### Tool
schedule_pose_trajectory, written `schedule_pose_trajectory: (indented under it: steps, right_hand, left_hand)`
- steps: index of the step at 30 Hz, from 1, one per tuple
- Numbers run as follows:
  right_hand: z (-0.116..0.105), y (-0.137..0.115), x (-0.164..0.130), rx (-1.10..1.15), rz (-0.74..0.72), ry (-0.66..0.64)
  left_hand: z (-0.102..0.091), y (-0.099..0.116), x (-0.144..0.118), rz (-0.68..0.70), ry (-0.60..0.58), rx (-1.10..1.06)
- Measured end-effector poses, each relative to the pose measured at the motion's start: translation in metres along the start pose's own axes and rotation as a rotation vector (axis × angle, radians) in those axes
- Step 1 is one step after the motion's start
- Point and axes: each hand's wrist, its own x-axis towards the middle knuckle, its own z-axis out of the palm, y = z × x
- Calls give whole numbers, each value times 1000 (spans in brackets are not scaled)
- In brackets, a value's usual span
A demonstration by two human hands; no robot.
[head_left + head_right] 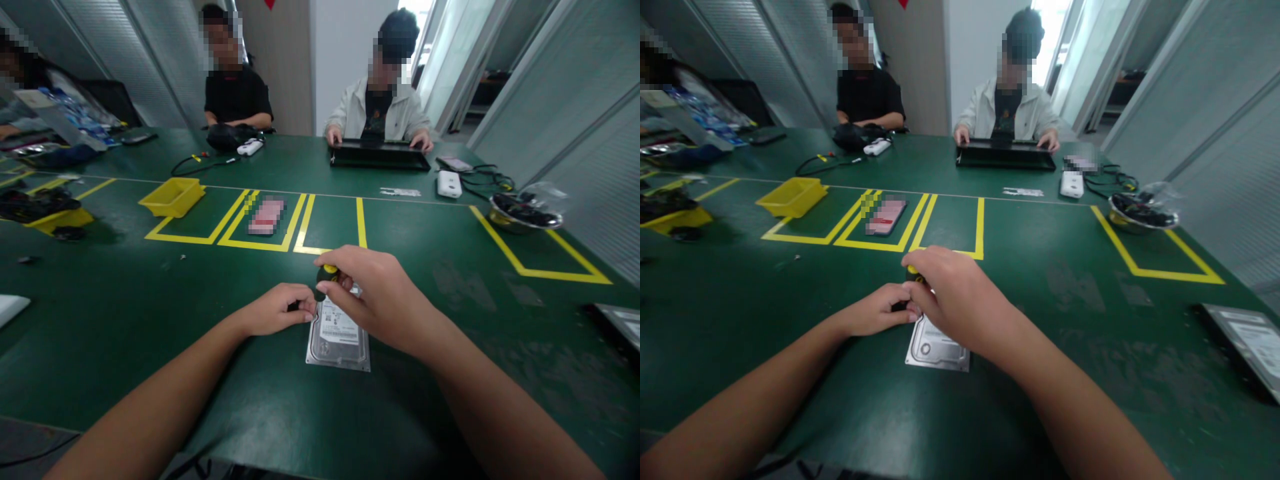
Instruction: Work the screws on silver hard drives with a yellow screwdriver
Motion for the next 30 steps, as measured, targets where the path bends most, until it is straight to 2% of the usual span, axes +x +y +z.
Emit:
schedule_pose_trajectory:
  steps: [8, 21, 30]
  right_hand:
    - [-4, -6, -3, -28, -41, -72]
    - [1, 3, 0, -125, 50, 39]
    - [4, -1, 1, -154, 94, -3]
  left_hand:
    - [-1, 3, 1, 2, 4, 54]
    - [0, 4, 1, 0, -2, -50]
    - [-1, 2, 1, 3, -2, -28]
